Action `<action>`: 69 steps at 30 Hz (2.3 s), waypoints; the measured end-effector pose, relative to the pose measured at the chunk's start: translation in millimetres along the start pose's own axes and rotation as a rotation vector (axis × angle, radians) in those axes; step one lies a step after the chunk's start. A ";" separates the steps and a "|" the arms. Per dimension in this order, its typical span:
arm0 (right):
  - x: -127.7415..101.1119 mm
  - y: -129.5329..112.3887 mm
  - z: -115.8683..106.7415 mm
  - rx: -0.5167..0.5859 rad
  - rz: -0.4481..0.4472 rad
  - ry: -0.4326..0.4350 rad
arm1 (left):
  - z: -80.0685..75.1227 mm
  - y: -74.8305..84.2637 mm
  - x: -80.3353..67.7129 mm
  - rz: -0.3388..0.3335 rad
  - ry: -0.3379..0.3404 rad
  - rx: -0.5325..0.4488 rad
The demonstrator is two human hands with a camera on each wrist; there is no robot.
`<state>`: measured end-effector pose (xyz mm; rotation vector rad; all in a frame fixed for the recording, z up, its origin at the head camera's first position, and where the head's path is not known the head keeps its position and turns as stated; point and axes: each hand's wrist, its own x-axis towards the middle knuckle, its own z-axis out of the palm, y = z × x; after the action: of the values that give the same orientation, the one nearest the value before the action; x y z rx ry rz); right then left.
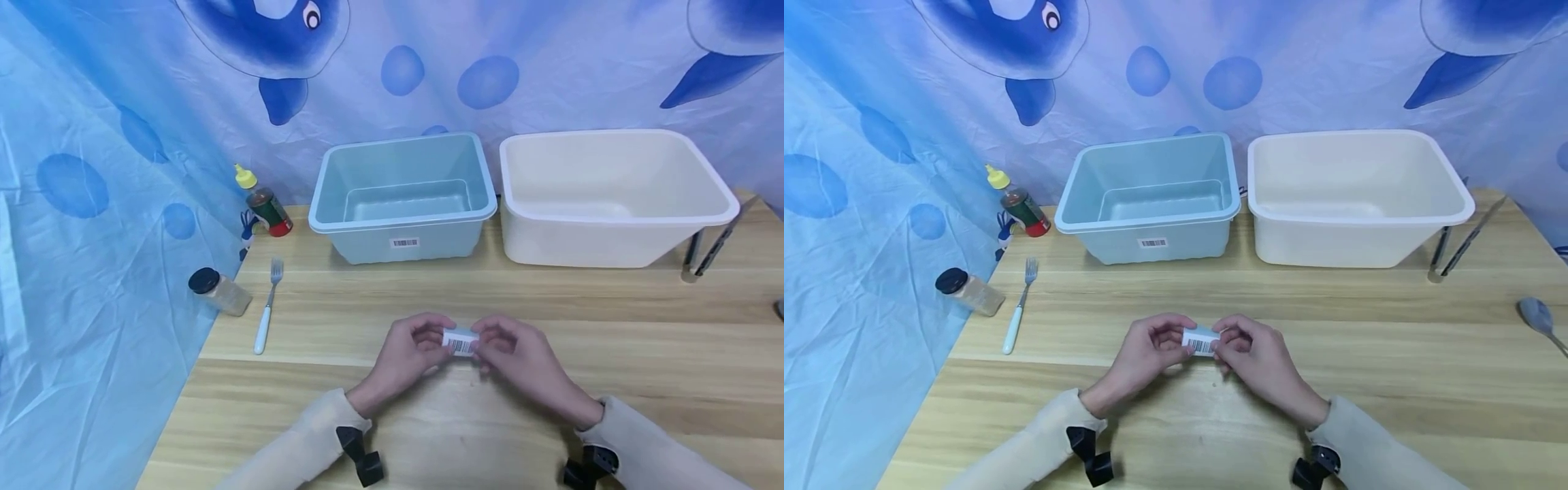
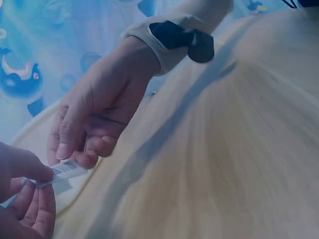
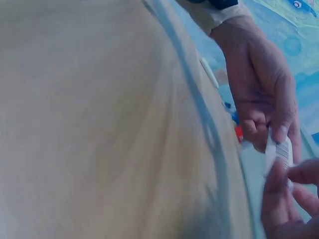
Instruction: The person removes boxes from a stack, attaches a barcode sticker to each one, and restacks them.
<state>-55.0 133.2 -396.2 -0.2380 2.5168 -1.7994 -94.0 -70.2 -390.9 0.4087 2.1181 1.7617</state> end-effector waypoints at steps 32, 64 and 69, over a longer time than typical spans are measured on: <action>3.4 -6.7 -8.9 -0.421 -0.595 0.210 | 25.5 16.8 9.4 -0.035 -0.020 -0.065; 4.1 -10.9 -19.1 -0.351 -0.667 0.055 | 20.8 14.0 6.3 -0.063 0.066 -0.059; 1.5 -9.6 -18.1 -0.366 -0.652 0.023 | 15.9 8.9 8.2 -0.076 0.071 -0.041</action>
<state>-57.6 146.9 -381.1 -1.1717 2.9933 -1.4408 -94.3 -50.9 -385.4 0.2547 2.1126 1.7979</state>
